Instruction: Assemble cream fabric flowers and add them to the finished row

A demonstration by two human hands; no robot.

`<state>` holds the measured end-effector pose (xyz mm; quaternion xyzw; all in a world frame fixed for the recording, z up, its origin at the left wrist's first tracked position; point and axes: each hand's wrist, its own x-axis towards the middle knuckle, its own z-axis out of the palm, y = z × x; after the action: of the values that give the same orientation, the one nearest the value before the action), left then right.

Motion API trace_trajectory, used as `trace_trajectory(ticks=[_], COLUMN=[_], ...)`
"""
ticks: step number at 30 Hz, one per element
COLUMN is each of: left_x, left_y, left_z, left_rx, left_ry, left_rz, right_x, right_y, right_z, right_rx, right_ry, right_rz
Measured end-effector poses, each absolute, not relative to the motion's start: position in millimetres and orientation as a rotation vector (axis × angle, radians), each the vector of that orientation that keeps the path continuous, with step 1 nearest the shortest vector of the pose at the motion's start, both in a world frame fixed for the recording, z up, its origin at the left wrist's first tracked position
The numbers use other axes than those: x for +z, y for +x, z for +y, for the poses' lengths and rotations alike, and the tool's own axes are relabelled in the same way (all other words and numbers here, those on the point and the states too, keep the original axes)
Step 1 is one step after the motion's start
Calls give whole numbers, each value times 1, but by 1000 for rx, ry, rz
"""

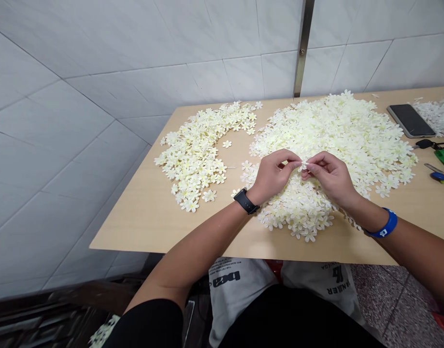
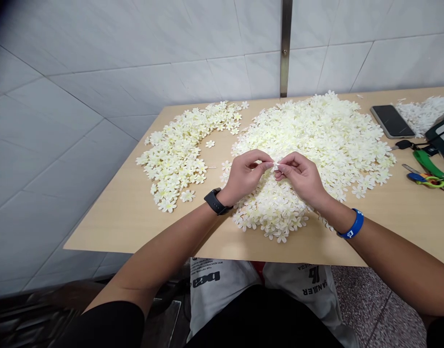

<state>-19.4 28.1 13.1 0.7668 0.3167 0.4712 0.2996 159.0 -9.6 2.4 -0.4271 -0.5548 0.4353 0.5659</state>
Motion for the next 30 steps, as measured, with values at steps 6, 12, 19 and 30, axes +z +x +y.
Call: trace_trajectory(ticks=[6,12,19,30], left_x=[13,8,7,5], left_y=[-22,-21,-17,-21], left_z=[33,32,24,29], left_rx=[1268,1312,1340,1408], left_ry=[2015,2079,2091,2173], left_rz=[923,1013,898,746], right_x=[-1,0,0,3], right_y=[161,158,155,157], right_z=[-8,-9,-13,-10], right_rx=[1009,876,940,1022], right_ry=[-1018,-1068,-1046,-993], right_rz=[-1278,-1261,-1308,-1263])
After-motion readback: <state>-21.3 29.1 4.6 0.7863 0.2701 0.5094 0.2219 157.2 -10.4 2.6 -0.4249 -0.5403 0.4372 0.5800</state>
